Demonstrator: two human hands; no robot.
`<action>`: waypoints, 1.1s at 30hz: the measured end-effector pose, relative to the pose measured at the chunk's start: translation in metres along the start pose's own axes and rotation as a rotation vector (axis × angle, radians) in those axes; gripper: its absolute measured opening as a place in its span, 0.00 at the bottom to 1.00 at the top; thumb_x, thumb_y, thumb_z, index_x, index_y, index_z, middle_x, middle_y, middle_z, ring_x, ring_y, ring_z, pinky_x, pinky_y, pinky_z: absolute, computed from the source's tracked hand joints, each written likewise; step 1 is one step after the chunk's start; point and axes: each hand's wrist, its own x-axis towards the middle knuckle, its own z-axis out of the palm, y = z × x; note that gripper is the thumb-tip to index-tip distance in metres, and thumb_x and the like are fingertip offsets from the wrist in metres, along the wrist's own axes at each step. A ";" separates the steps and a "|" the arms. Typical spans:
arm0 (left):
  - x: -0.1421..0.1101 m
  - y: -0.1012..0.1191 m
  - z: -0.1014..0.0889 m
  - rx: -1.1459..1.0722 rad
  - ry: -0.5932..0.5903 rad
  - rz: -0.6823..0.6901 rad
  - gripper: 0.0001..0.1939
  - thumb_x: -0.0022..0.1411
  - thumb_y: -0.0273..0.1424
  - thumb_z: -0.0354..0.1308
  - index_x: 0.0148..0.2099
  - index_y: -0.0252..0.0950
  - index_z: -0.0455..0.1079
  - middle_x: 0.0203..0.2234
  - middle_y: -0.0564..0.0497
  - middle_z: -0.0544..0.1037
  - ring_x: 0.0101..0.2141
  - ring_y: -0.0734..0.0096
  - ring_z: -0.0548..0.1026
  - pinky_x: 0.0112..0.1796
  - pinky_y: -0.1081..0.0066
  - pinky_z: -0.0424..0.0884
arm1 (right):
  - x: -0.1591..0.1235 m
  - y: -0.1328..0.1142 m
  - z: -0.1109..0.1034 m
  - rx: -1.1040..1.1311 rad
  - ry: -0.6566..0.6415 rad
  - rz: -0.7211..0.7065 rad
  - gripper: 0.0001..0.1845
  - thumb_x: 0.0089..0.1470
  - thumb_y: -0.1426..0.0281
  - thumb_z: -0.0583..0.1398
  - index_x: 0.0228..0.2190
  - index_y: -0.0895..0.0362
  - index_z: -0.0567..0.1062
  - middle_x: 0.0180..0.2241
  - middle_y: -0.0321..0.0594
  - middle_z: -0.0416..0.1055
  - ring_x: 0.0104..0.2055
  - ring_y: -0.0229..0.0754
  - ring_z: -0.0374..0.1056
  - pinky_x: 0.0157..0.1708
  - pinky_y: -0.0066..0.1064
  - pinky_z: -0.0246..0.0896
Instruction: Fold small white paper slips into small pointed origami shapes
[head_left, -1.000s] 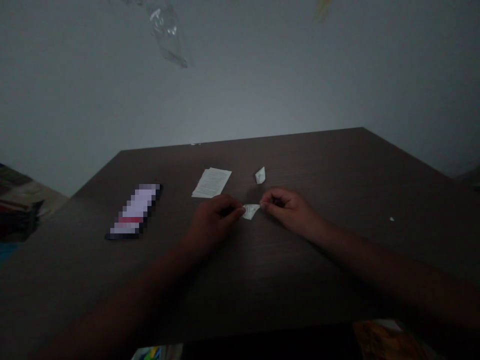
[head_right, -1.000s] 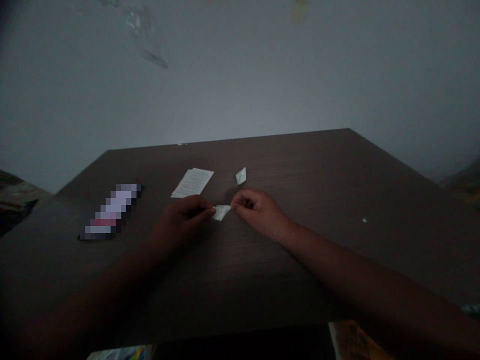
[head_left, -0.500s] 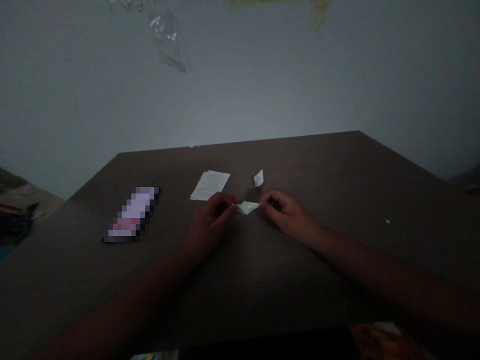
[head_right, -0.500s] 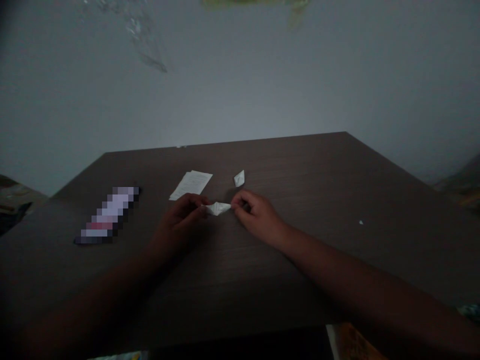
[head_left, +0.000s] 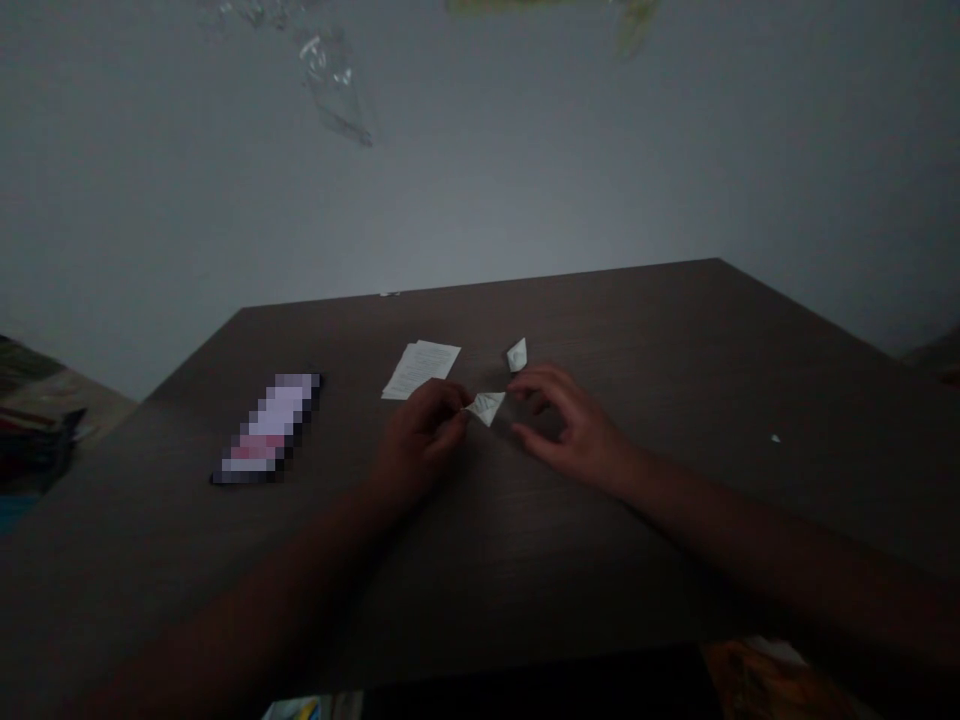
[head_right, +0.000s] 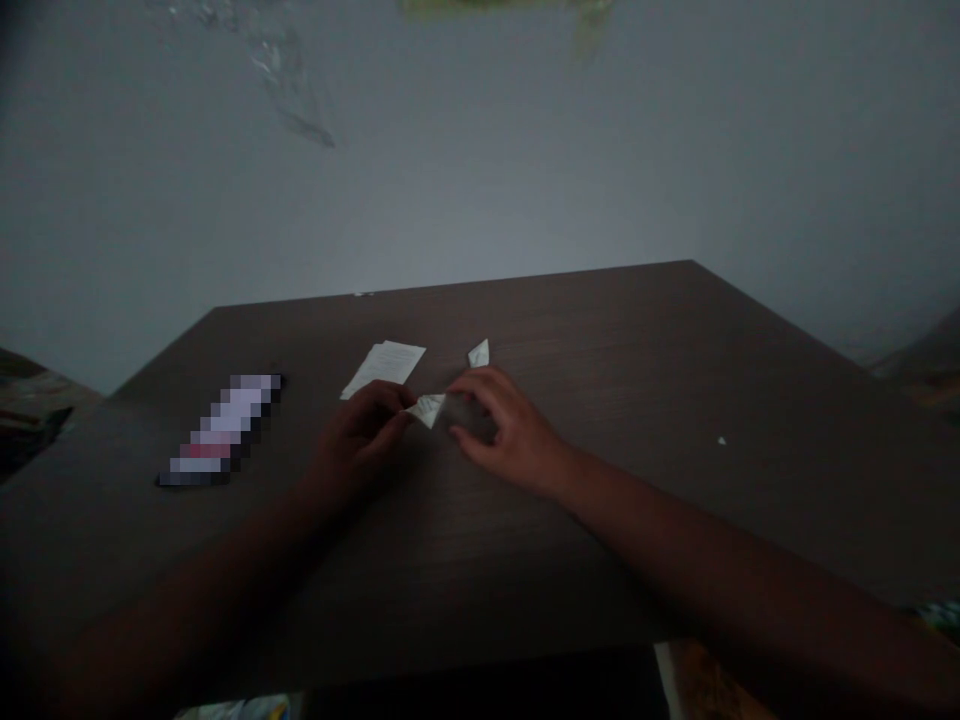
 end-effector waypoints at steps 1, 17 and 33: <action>-0.001 0.002 0.000 0.013 -0.014 0.041 0.05 0.71 0.30 0.59 0.39 0.41 0.67 0.43 0.47 0.83 0.44 0.61 0.82 0.47 0.62 0.78 | 0.000 -0.002 0.000 -0.040 -0.010 -0.075 0.18 0.67 0.70 0.67 0.56 0.48 0.76 0.56 0.48 0.76 0.58 0.53 0.75 0.55 0.47 0.77; -0.009 0.012 0.000 0.127 -0.196 0.189 0.11 0.73 0.29 0.60 0.56 0.41 0.73 0.52 0.44 0.83 0.52 0.57 0.83 0.54 0.57 0.81 | -0.001 0.002 -0.006 -0.218 -0.193 -0.230 0.09 0.72 0.73 0.63 0.49 0.51 0.84 0.49 0.47 0.83 0.53 0.51 0.80 0.54 0.48 0.80; -0.003 0.008 -0.003 0.231 -0.300 0.175 0.06 0.76 0.28 0.59 0.50 0.40 0.76 0.51 0.44 0.84 0.51 0.55 0.84 0.54 0.58 0.81 | 0.000 0.008 -0.005 -0.229 -0.175 -0.201 0.09 0.70 0.74 0.65 0.46 0.50 0.84 0.48 0.45 0.83 0.52 0.50 0.80 0.54 0.47 0.80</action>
